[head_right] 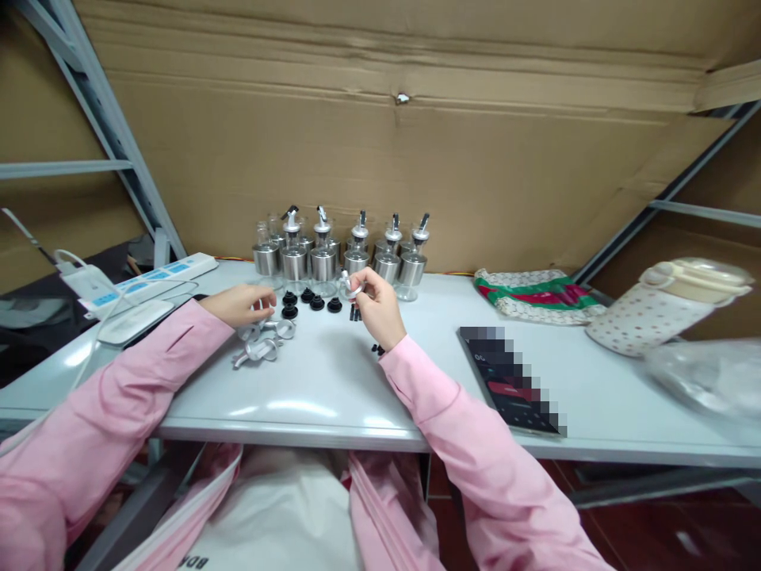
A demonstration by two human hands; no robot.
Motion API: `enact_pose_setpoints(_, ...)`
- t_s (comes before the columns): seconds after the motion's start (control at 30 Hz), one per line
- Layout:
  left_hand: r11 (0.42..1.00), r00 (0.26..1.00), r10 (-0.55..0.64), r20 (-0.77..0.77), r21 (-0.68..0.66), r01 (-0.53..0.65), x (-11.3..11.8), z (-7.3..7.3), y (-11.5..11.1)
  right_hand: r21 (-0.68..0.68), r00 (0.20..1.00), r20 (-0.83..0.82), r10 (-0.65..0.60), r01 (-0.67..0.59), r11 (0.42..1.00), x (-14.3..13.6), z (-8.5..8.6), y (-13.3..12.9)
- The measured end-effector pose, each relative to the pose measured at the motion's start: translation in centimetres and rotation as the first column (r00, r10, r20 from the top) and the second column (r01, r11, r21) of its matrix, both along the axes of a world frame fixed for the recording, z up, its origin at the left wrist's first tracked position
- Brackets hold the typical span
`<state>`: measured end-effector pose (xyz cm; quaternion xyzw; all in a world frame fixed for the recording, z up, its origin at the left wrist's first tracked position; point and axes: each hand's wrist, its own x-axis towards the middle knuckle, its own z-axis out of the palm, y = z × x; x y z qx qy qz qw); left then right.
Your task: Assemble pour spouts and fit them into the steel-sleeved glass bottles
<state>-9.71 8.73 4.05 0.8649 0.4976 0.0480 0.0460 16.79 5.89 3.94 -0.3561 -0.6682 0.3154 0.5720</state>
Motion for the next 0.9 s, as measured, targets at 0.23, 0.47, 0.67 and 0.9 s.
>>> enact_pose_setpoints(0.23, 0.998, 0.998, -0.055, -0.014, 0.034, 0.055, 0.3, -0.9, 0.6, 0.183, 0.841, 0.435, -0.320, 0.265, 0.947, 2.0, -0.5, 2.1)
enact_pose_setpoints(0.47, 0.994, 0.995, -0.092, -0.030, 0.053, 0.093, 0.9, -1.2, 0.3, 0.140, 0.657, 0.654, -0.375, 0.382, 0.914, 4.8, -1.7, 4.4)
enact_pose_setpoints(0.67, 0.993, 0.994, -0.111, 0.024, 0.051, 0.109, 0.8, -1.0, 0.2, 0.090, 0.507, 0.805, -0.309, 0.410, 0.908, 5.7, -2.4, 5.2)
enact_pose_setpoints(0.9, 0.989, 0.991, -0.136, -0.010, 0.051, 0.136, 0.8, -1.0, 0.4, 0.076, 0.397, 0.889, -0.227, 0.363, 0.929, 5.5, -3.0, 5.4)
